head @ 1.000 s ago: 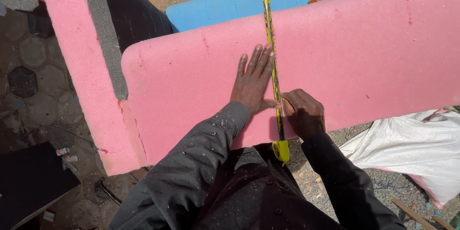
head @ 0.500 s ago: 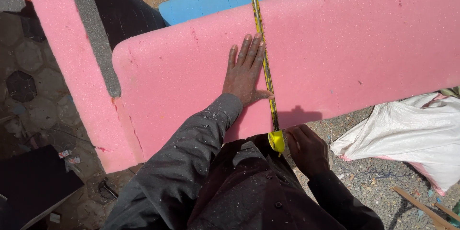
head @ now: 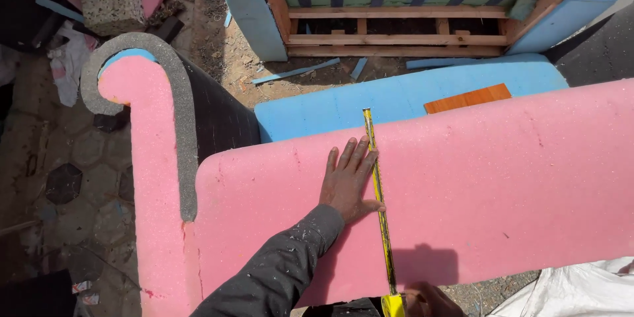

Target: The person measures a large pink foam piece using a yellow tape measure and a pencil. They mark several points along the length of the foam and then draw a straight line connecting the marks.

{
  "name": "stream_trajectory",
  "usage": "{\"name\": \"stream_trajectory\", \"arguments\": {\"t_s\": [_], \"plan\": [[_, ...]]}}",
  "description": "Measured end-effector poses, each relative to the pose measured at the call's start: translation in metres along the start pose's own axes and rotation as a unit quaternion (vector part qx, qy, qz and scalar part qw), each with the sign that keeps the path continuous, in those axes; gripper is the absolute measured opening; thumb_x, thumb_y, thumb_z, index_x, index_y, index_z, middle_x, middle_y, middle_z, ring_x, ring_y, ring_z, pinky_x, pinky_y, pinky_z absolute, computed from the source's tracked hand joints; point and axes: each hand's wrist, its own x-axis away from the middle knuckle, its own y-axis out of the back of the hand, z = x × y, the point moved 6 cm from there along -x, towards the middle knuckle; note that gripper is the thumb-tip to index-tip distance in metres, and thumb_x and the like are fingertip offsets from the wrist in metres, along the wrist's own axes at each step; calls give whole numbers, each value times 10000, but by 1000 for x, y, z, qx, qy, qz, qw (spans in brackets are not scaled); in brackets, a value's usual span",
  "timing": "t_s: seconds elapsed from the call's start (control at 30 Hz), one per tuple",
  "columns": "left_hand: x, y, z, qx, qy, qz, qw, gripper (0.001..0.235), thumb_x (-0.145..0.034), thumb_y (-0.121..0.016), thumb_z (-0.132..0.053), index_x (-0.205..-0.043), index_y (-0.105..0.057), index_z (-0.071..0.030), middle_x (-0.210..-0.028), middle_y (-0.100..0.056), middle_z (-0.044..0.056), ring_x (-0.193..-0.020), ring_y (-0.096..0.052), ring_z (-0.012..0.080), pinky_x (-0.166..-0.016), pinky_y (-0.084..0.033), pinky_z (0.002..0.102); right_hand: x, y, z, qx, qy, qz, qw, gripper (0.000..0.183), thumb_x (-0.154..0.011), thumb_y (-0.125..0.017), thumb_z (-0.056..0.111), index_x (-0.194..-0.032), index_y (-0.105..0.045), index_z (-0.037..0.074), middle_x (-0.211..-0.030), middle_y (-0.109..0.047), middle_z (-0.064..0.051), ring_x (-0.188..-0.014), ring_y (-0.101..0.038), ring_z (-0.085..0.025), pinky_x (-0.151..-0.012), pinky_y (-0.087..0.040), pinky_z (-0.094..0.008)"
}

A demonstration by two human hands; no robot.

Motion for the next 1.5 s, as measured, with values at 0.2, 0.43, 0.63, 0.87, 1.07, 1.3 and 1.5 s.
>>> {"name": "stream_trajectory", "arguments": {"t_s": [0.2, 0.43, 0.63, 0.87, 1.07, 1.3, 1.5], "plan": [[-4, -5, 8, -54, -21, 4, 998, 1585, -699, -797, -1035, -1852, -243, -101, -1951, -184, 166, -1817, -106, 379, -1435, -28, 680, -115, 138, 146, -43, 77, -66, 994, 315, -1083, -639, 445, -1076, -910, 285, -1237, -895, 62, -939, -877, -211, -823, -668, -387], [-3, 16, -2, -130, -37, -14, 991, 1594, -749, -795, -1128, -1896, -164, -218, -1981, -100, 138, -1826, -114, 406, -1411, -115, 730, -233, 156, 245, -63, 283, -109, 951, 228, -1100, -629, 332, -1099, -823, 211, -1088, -801, -41, -967, -768, -294, -844, -553, -483], [-4, 15, -6, -208, -27, 6, 978, 1225, -1000, -764, -663, -1901, -75, -200, -1983, -54, 108, -1823, -39, 426, -1433, -52, 762, -249, 144, 274, -116, 312, -86, 939, 248, -1127, -611, 317, -1183, -829, 211, -1308, -872, 33, -1211, -787, -216, -917, -602, -400], [-16, 22, -3, -81, 0, 22, 996, 1703, -604, -875, -1094, -1882, -240, -164, -1982, -143, 112, -1835, -44, 422, -1412, -67, 784, -247, 145, 274, -223, 240, 1, 945, 227, -1126, -682, 313, -1225, -833, 174, -1402, -869, 13, -1230, -818, -147, -971, -630, -308], [-18, 10, -2, -161, -1, 42, 986, 1689, -591, -648, -1231, -1875, -250, -209, -1971, -175, 113, -1820, -117, 420, -1409, -122, 792, -272, 137, 264, -153, 161, 25, 975, 242, -1092, -736, 388, -1233, -876, 250, -1304, -907, 72, -1173, -826, -123, -981, -615, -319], [-19, 6, 2, -161, 6, 45, 986, 1845, -549, -714, -1297, -1878, -178, -134, -1961, -156, 181, -1815, -111, 456, -1404, -100, 802, -291, 142, 280, -105, 212, -29, 971, 171, -1079, -790, 332, -1089, -920, 222, -1169, -862, 36, -1015, -761, -153, -844, -582, -346], [-20, 12, 3, -86, 8, 44, 995, 1817, -554, -879, -1176, -1879, -191, -140, -1965, -161, 169, -1817, -149, 417, -1402, -118, 788, -317, 126, 284, -28, 247, -15, 968, 246, -1090, -717, 435, -1096, -909, 281, -1063, -897, 81, -895, -763, -156, -707, -527, -383]]}}
